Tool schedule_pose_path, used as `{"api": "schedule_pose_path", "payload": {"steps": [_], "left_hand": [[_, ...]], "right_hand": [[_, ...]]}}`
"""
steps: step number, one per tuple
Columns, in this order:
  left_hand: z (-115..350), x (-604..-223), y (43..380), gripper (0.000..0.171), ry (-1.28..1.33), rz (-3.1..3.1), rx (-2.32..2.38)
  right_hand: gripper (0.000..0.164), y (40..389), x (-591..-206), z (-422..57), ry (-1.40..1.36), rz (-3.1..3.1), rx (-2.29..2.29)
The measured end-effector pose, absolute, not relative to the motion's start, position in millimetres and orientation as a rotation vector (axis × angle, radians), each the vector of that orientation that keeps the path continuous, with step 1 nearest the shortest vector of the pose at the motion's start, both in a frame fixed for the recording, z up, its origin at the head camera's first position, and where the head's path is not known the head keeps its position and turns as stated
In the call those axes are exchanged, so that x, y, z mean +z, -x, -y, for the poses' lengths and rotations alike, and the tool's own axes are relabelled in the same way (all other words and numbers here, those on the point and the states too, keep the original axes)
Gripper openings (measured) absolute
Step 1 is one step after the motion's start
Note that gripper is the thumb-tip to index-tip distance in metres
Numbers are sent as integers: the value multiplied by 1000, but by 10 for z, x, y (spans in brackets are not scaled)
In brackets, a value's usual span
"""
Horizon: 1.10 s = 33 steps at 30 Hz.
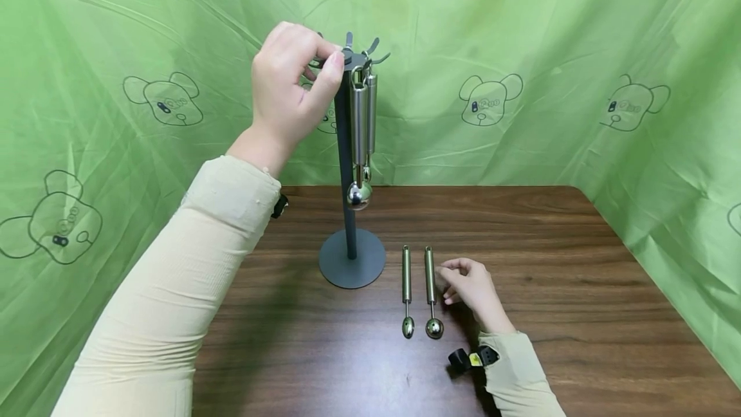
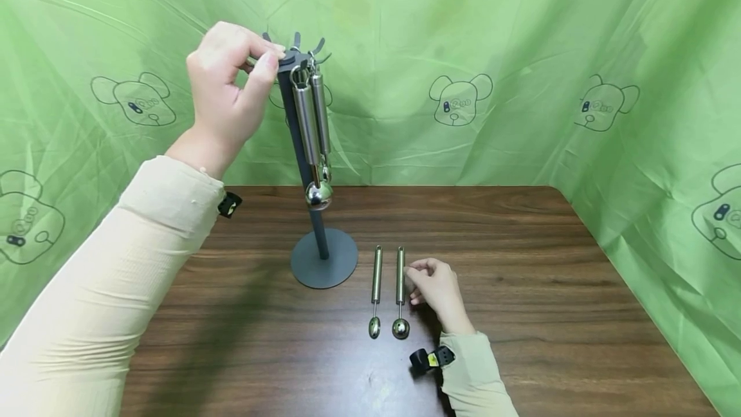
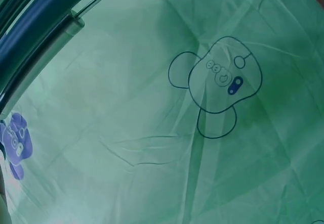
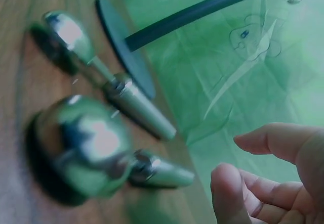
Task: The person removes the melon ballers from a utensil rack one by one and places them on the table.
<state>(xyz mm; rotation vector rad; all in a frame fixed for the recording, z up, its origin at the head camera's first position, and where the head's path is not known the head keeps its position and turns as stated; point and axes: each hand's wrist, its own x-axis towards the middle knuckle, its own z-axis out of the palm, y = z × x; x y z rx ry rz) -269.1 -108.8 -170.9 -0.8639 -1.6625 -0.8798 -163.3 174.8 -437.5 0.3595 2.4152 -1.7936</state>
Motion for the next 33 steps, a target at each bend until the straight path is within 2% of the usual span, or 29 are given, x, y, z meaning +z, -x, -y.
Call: {"api": "schedule_pose_path", "payload": {"steps": [15,33], "left_hand": [[1072,-1728,2657,38,842,1654,-870],[1103,-1730,2662,36,837,1638,-926]], "right_hand": [[32,1639,-3753,-1593,-181,-2441,-1942],[27,1680,-3173,-1303,207,-2398,-2102]]}}
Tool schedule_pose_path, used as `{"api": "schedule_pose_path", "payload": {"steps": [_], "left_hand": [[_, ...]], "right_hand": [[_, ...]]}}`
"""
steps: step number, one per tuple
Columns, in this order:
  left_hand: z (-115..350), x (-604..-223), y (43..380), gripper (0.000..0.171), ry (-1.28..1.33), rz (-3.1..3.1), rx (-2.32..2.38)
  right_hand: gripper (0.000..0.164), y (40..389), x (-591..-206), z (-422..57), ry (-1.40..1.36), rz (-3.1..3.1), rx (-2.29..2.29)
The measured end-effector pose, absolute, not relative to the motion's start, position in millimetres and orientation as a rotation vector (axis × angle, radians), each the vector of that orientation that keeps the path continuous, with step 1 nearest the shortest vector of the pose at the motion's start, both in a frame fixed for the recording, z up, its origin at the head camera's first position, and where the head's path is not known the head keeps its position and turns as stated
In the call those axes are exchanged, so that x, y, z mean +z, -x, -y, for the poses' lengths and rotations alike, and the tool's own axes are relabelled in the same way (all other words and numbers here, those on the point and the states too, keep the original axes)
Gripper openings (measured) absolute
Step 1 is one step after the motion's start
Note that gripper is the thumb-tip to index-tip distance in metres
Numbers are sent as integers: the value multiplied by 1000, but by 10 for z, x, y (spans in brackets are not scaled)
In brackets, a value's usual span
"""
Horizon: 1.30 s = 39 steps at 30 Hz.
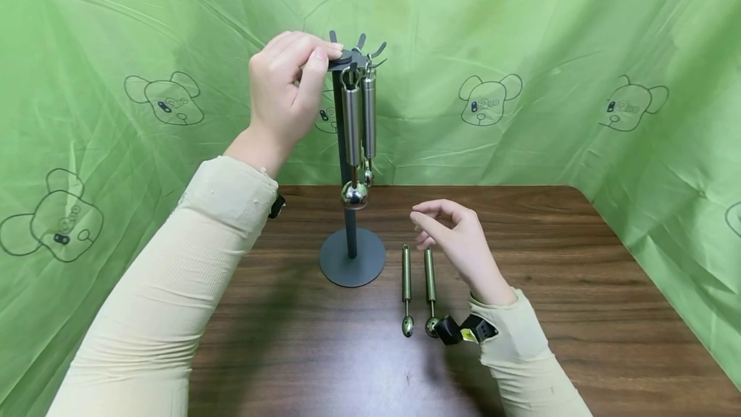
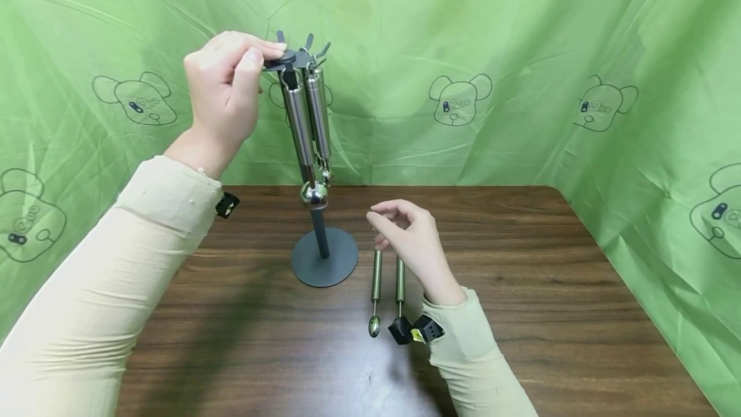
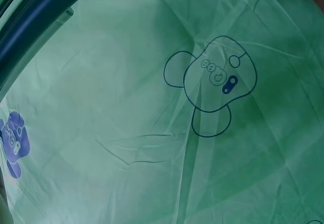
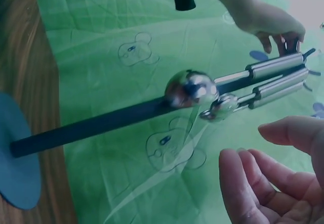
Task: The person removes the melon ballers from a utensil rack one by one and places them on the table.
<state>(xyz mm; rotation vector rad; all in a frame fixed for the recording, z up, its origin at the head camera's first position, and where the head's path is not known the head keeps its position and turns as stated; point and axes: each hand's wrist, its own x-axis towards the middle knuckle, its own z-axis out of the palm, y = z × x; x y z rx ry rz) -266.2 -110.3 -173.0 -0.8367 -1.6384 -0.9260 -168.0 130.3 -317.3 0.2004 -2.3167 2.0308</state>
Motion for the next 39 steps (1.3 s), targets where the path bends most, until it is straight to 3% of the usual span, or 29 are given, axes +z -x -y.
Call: {"api": "schedule_pose_path", "payload": {"steps": [26,39], "left_hand": [[1064,-1745,2681,30,828,1608,-970],[1053,-1765,2682,30,793,1594,-971]], "right_hand": [[28,1816,-2472,-941,-495,2199,1938],[28,1915,-2324,-735,-623,2115,1842]]}}
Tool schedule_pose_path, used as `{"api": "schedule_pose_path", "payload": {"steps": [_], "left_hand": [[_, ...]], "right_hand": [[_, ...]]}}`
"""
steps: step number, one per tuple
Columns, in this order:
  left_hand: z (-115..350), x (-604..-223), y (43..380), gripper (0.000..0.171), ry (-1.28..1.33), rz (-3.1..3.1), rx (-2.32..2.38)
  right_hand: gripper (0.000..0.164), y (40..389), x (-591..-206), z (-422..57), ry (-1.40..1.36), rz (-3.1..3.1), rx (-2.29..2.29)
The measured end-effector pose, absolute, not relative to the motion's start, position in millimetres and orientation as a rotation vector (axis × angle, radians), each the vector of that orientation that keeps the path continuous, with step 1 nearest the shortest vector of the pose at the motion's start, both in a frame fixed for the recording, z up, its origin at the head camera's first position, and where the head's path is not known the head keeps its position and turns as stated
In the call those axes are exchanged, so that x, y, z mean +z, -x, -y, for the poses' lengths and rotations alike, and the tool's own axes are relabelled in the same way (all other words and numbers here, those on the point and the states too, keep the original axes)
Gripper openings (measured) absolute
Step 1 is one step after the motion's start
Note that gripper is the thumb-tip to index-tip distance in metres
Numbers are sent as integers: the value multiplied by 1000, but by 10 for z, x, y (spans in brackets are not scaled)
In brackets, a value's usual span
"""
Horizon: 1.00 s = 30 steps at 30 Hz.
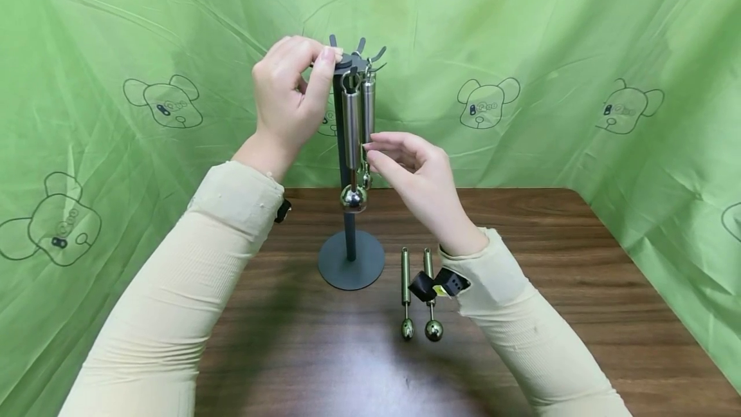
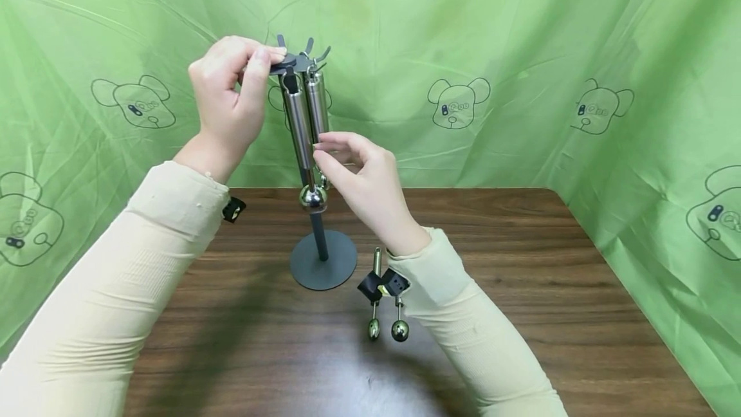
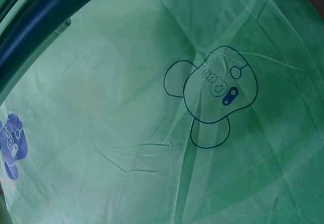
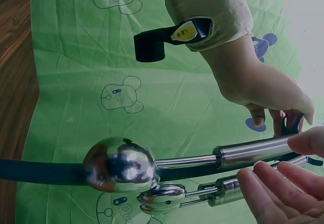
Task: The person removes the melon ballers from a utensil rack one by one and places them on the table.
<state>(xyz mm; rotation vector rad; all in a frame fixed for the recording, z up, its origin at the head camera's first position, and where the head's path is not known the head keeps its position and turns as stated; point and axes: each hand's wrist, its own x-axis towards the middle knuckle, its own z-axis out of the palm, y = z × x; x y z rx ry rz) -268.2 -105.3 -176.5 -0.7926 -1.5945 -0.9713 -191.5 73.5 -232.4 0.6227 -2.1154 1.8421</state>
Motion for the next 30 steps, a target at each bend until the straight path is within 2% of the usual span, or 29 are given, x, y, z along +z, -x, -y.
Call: {"api": "schedule_pose_path", "payload": {"steps": [30], "left_hand": [[1026,-1768,2692,30,779,1578,-980]], "right_hand": [[33,2120,-2295,-596,-588,2284,1743]]}}
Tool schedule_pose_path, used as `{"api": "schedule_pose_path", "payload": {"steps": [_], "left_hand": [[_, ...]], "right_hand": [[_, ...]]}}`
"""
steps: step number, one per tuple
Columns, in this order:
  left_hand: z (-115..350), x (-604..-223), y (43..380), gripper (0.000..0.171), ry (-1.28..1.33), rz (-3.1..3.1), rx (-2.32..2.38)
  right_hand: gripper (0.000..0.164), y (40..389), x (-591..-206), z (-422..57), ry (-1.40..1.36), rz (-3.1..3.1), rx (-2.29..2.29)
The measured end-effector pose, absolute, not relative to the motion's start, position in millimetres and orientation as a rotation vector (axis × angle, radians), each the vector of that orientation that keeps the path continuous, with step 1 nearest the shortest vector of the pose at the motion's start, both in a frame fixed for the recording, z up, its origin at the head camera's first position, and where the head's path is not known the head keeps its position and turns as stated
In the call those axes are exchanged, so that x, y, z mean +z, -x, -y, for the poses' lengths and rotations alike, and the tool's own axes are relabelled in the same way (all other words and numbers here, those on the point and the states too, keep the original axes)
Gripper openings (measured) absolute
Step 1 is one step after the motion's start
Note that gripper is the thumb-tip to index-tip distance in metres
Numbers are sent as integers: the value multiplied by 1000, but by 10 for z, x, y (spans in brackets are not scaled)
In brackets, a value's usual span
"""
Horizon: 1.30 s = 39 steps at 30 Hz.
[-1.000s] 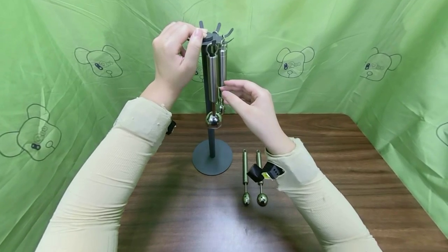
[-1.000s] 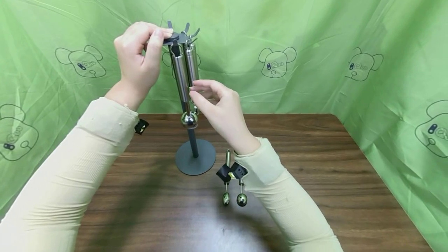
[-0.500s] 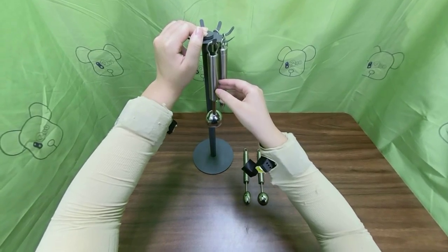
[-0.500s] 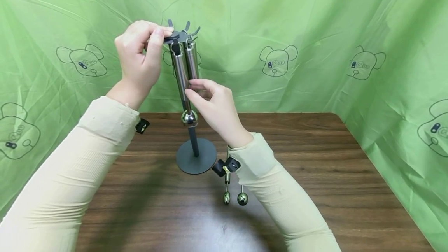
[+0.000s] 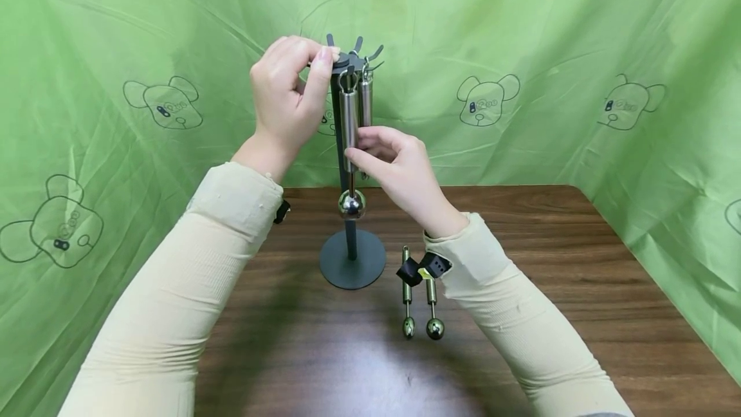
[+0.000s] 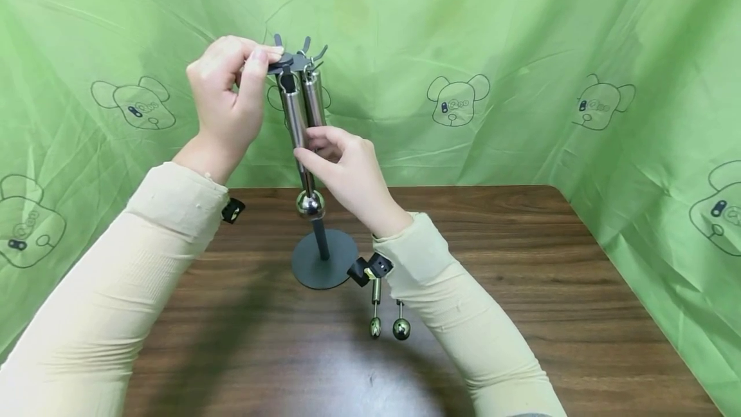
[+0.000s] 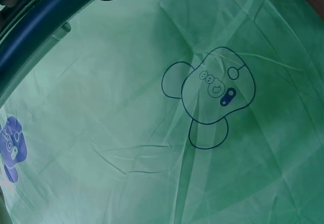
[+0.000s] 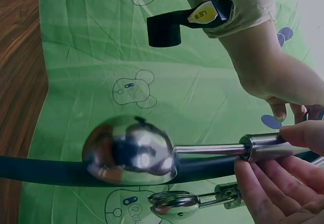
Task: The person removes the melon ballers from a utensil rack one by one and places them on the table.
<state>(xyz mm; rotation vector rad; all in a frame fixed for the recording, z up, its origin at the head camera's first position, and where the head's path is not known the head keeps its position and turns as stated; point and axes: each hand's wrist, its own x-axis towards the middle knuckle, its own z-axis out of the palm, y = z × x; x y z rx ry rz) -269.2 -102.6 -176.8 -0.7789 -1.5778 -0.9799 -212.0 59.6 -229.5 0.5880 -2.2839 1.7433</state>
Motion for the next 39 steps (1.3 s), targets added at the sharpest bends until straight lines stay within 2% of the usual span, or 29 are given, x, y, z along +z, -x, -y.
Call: {"api": "schedule_pose_path", "payload": {"steps": [29,39], "left_hand": [[1032,-1769,2668,31,775,1600,-959],[1000,-1735,2589,37,736,1715,-849]], "right_hand": [[26,1879,-2174,-645,-635,2157,1767],[23,1736,-2184,-733,-659,2102,1821]]}}
